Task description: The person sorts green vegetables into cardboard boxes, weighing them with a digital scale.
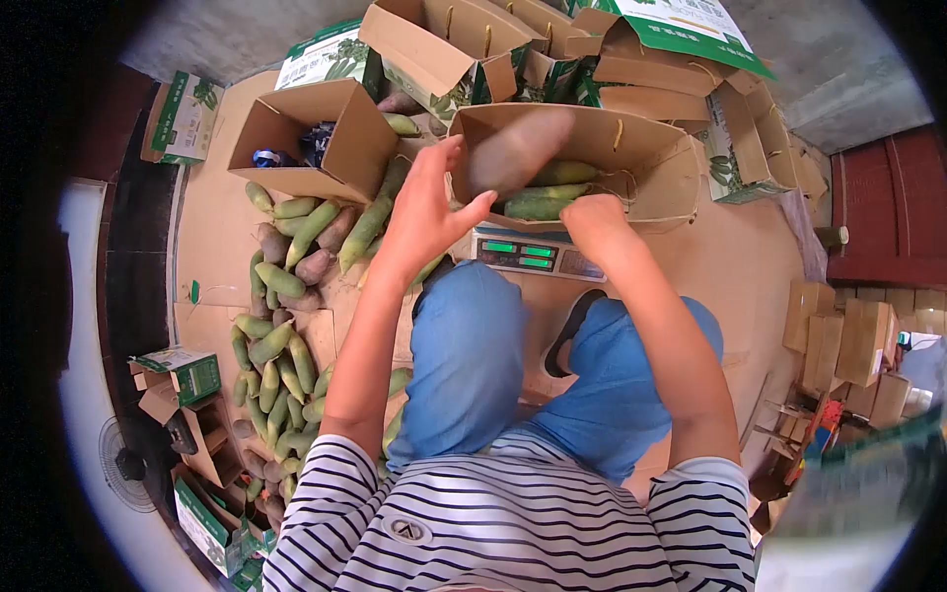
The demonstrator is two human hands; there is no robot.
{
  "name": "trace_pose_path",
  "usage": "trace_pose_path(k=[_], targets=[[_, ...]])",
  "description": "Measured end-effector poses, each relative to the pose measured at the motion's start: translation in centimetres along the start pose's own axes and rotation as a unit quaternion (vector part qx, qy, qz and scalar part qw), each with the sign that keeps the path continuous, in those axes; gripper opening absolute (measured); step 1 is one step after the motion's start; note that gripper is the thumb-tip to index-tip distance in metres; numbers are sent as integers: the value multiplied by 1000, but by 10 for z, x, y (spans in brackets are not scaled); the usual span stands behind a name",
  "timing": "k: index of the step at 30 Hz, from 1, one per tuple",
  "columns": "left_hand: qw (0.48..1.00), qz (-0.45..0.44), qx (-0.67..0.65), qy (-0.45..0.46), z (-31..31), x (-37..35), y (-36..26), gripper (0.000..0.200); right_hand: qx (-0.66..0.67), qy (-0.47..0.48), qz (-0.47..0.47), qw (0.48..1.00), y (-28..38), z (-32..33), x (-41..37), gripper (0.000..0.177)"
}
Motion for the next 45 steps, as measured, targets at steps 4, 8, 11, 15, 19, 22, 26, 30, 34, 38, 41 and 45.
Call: trace_pose_path(k=[4,8,11,15,19,22,26,30,34,38,41,45], targets=[[996,53,-12,-64,16,-51,45,49,-14,86,0,996,0,-1,1,12],[967,192,163,32,19,-185,155,36,-23,-21,-50,998,-8,-7,2,15],[821,370,269,342,-4,-337,227,45,12,33,-59,998,-9,5,-2,17],[849,281,302,329,-21,-456,230,37,120,-30,-54,991,-13,33,-23,23],[848,217,409,258,-34,-484,225,36,261,-84,-169,947,-48,73,-87,29],[843,252,418,227,-23,-463,227,42,187,-198,-288,918,-111,42,-166,35],[815,263,449,257,-13,-417,230,48,-6,-250,-441,862,-157,-38,-274,48],[742,369,379,412,-17,-417,269,49,297,42,-508,807,-138,-145,-321,56],[759,445,305,363,-8,-408,256,45,228,-57,-484,843,-135,-246,-370,52],[833,372,284,295,6,-409,246,43,15,-187,-518,835,-134,-160,-348,52],[879,281,303,238,15,-397,240,46,-12,-125,-506,853,-169,-182,-356,49],[912,336,212,102,41,-372,238,56,27,145,-558,816,-190,-211,-358,35]])
Point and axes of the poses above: each hand's wrist, its own x-axis towards the middle knuckle, its own z-axis out of the back of the hand, y = z × x, the point moved 4 cm from there along x, towards the middle knuckle, and after that the axes turned 2 degrees about -x, right-handed, at the moved point
